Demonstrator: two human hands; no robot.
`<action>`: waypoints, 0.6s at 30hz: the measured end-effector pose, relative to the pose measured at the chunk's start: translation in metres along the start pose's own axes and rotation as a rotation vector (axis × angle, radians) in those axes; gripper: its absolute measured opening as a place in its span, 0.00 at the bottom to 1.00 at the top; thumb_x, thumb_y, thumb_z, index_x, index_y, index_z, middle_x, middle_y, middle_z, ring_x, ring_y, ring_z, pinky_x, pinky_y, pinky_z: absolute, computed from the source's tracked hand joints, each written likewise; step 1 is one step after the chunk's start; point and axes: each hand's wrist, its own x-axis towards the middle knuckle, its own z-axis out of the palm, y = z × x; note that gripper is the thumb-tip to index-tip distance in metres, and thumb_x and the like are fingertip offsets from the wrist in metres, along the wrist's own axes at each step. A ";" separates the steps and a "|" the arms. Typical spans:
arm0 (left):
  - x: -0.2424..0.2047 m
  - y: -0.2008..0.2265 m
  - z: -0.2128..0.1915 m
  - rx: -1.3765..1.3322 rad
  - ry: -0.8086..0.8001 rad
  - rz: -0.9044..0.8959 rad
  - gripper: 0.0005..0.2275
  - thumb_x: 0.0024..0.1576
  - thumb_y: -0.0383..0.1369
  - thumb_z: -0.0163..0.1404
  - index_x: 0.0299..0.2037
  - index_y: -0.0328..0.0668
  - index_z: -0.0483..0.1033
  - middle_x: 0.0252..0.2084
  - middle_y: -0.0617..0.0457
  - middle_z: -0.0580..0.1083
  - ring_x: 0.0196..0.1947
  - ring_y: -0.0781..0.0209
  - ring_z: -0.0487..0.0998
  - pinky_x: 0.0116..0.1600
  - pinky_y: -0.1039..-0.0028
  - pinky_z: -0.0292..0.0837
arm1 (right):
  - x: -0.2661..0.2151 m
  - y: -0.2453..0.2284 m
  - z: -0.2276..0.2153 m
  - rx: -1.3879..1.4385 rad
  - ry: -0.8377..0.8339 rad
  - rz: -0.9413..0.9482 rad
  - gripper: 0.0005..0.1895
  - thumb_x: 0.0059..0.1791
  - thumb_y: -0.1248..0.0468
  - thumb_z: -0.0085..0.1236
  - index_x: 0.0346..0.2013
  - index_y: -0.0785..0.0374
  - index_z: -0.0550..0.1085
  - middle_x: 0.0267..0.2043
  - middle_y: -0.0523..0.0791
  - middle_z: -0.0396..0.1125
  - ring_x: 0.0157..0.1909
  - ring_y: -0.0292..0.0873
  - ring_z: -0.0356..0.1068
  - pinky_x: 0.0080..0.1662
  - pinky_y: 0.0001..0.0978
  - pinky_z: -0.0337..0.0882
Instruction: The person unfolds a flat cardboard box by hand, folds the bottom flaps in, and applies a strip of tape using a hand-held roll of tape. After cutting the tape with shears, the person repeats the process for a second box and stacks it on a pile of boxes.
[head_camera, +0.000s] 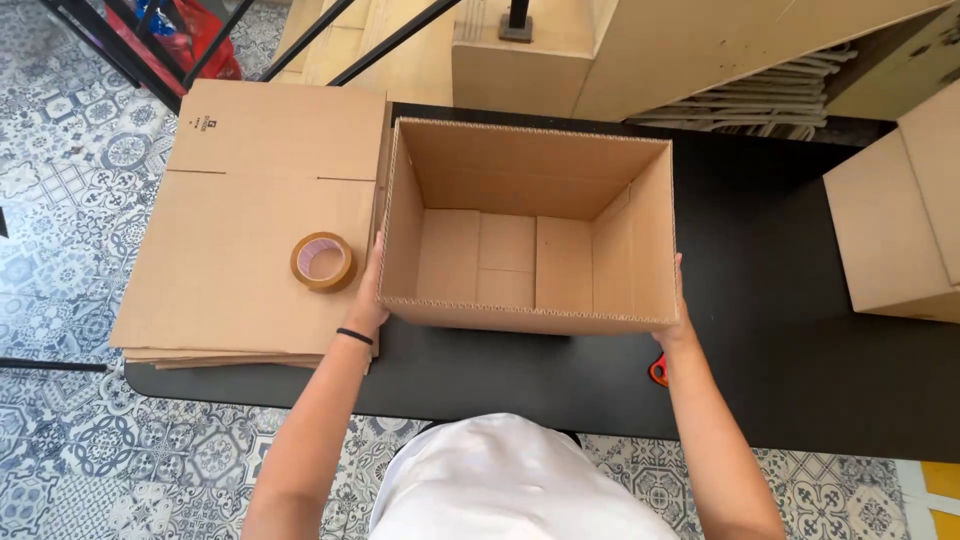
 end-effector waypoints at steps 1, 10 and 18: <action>0.001 -0.004 -0.007 0.021 0.009 -0.052 0.27 0.58 0.53 0.33 0.65 0.55 0.47 0.67 0.49 0.46 0.65 0.51 0.46 0.67 0.60 0.43 | -0.001 0.002 0.002 0.010 -0.005 -0.007 0.25 0.44 0.35 0.40 0.45 0.42 0.71 0.38 0.35 0.69 0.26 0.31 0.63 0.29 0.15 0.64; -0.064 0.026 0.050 0.171 -0.030 -0.005 0.30 0.53 0.50 0.38 0.65 0.49 0.47 0.67 0.44 0.44 0.66 0.47 0.42 0.66 0.56 0.38 | -0.025 0.037 -0.027 -0.125 -0.044 -0.043 0.32 0.47 0.38 0.27 0.62 0.44 0.53 0.63 0.42 0.52 0.58 0.45 0.58 0.57 0.40 0.59; -0.110 0.034 0.076 0.297 0.394 0.134 0.31 0.47 0.32 0.55 0.60 0.45 0.52 0.62 0.40 0.53 0.64 0.44 0.49 0.62 0.49 0.43 | -0.070 -0.008 0.015 -0.432 -0.239 -0.467 0.40 0.39 0.58 0.41 0.65 0.56 0.46 0.69 0.47 0.38 0.67 0.47 0.41 0.63 0.42 0.44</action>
